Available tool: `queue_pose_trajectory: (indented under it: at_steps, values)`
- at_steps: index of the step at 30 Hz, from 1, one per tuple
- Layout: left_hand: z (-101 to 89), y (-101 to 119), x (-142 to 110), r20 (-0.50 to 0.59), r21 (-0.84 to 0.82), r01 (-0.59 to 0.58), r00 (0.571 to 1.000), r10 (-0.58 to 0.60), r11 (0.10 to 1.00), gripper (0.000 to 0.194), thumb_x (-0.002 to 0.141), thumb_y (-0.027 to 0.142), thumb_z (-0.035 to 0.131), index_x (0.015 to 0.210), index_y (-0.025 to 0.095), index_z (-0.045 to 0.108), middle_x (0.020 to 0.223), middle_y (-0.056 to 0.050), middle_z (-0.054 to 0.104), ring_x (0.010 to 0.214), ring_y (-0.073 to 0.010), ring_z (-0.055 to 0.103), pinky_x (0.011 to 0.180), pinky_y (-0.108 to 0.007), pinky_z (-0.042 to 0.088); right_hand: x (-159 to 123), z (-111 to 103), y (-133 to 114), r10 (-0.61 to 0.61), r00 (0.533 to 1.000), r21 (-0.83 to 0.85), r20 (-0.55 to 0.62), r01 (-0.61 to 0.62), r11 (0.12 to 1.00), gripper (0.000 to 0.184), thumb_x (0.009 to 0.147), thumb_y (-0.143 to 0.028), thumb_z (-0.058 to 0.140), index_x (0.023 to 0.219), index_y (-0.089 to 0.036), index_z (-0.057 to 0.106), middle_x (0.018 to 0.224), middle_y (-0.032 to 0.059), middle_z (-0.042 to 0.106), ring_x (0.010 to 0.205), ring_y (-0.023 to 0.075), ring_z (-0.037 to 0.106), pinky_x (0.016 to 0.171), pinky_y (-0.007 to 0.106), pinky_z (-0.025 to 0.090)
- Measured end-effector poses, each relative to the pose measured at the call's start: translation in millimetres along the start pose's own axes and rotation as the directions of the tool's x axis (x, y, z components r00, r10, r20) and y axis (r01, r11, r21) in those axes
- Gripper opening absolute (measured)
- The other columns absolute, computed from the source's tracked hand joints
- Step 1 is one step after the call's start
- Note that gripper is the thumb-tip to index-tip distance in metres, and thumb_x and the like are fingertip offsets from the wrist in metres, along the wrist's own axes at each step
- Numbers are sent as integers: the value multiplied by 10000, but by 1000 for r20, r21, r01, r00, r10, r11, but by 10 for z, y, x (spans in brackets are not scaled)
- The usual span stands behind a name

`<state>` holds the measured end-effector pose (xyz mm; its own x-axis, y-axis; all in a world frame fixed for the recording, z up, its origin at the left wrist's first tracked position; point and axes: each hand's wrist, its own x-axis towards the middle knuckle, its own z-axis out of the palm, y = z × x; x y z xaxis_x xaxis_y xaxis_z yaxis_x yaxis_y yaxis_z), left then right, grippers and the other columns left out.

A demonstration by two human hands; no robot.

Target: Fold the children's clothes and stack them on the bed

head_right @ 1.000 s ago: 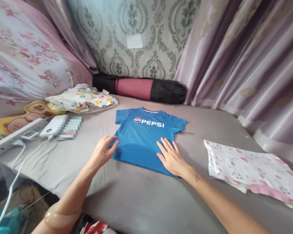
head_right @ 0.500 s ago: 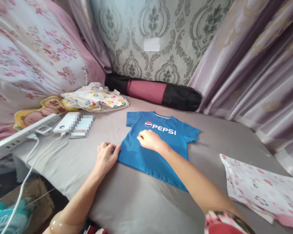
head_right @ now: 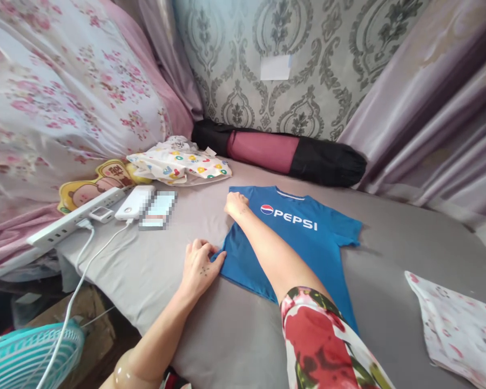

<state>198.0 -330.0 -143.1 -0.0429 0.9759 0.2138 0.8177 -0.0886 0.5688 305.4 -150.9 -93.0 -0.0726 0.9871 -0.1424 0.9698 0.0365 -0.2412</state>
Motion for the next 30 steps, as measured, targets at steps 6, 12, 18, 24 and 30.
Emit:
queue_pose_trajectory:
  at_steps: [6, 12, 18, 24, 30]
  values:
    - [-33, 39, -11, -7, -9, -19, 1000, 19, 1000, 123, 837, 240, 535, 717, 222, 514, 801, -32, 573, 809, -202, 523, 790, -340, 439, 205, 45, 240, 191, 980, 444, 56, -195, 874, 113, 700, -111, 637, 784, -105, 712, 629, 123, 707, 620, 234, 704, 563, 280, 573]
    - [-82, 91, -7, 82, 16, -33, 996, 31, 999, 144, 823, 157, 468, 914, 231, 552, 740, 1, 595, 778, -189, 560, 756, -313, 400, 94, 399, 324, 286, 955, 727, -74, -145, 671, 192, 836, -178, 496, 892, -166, 679, 758, 43, 731, 627, 135, 687, 603, 219, 556]
    - [-58, 60, -20, 132, 115, -96, 988, 81, 989, 317, 828, 154, 472, 1034, 275, 680, 838, -28, 621, 844, -199, 553, 798, -322, 378, -46, 602, 260, 82, 916, 547, -393, 161, 822, 285, 817, -78, 497, 997, -189, 690, 1075, 56, 714, 1032, 178, 649, 955, 297, 474]
    - [-70, 68, -13, 134, 93, -60, 990, 47, 994, 288, 838, 179, 478, 968, 257, 723, 831, -31, 626, 835, -187, 565, 820, -311, 393, -115, 381, 761, -36, 960, 617, -278, 207, 759, 362, 901, -100, 390, 1149, -168, 644, 1158, 68, 685, 981, 153, 667, 884, 291, 515]
    - [-63, 80, -7, 88, 76, -19, 996, 12, 997, 265, 819, 170, 490, 935, 214, 724, 825, -40, 639, 812, -186, 563, 819, -310, 404, -381, 326, 1280, 19, 956, 98, -292, 10, 995, 485, 979, -293, 368, 1418, -99, 430, 1529, 149, 347, 1421, 266, 281, 1159, 485, 206]
